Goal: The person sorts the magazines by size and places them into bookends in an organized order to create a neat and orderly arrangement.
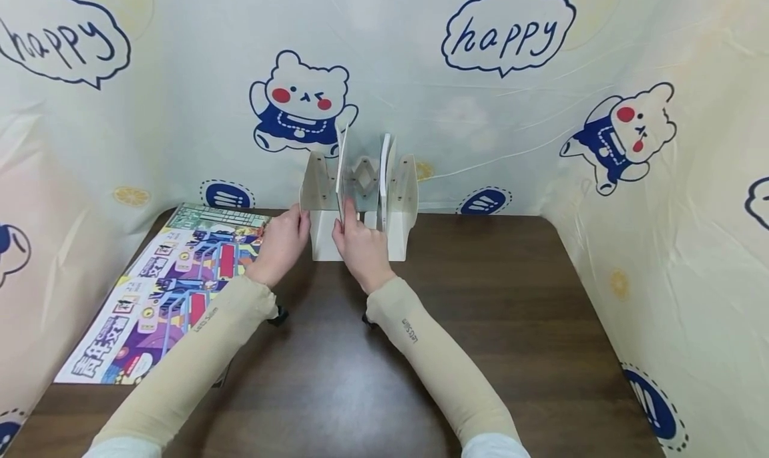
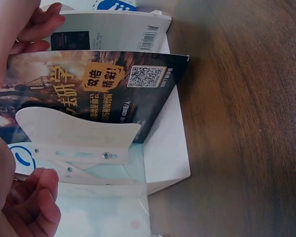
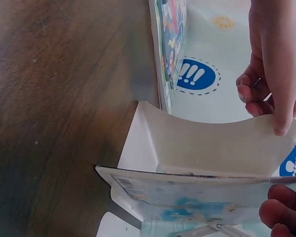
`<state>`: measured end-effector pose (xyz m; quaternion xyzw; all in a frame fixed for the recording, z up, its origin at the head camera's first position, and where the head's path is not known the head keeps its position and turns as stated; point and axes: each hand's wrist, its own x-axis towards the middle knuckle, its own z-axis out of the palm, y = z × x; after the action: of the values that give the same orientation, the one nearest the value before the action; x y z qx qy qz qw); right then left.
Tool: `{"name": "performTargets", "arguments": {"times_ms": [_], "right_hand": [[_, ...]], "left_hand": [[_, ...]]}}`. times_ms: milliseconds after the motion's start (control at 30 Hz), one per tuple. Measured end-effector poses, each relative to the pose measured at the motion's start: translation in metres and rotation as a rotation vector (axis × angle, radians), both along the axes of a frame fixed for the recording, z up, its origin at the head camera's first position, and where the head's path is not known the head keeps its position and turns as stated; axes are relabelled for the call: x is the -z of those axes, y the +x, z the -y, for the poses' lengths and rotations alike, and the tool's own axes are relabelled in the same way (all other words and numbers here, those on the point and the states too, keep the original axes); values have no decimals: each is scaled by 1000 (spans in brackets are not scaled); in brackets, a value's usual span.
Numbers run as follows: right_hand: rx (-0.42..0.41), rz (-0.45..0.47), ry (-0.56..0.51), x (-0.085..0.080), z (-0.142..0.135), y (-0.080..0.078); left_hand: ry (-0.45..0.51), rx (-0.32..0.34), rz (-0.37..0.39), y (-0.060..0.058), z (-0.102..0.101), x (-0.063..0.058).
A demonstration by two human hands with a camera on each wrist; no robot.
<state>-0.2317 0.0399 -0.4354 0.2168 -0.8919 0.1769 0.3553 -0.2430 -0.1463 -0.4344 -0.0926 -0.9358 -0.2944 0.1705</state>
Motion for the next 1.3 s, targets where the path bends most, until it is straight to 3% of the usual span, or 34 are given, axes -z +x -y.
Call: {"name": "performTargets", "arguments": {"times_ms": [333,633,1000,1300], "right_hand": [[-48,52,17,3,-6,5],[-52,59,23,2,-6,7],[-42,41,13,9,-18,24],[-48,38,1,9,-35,32]], "left_hand": [[-2,-4,-26,-3,0,3],[11,4,-47,-5,1,-2],[11,8,2,2,-2,2],[18,9,-45,0,-1,1]]}}
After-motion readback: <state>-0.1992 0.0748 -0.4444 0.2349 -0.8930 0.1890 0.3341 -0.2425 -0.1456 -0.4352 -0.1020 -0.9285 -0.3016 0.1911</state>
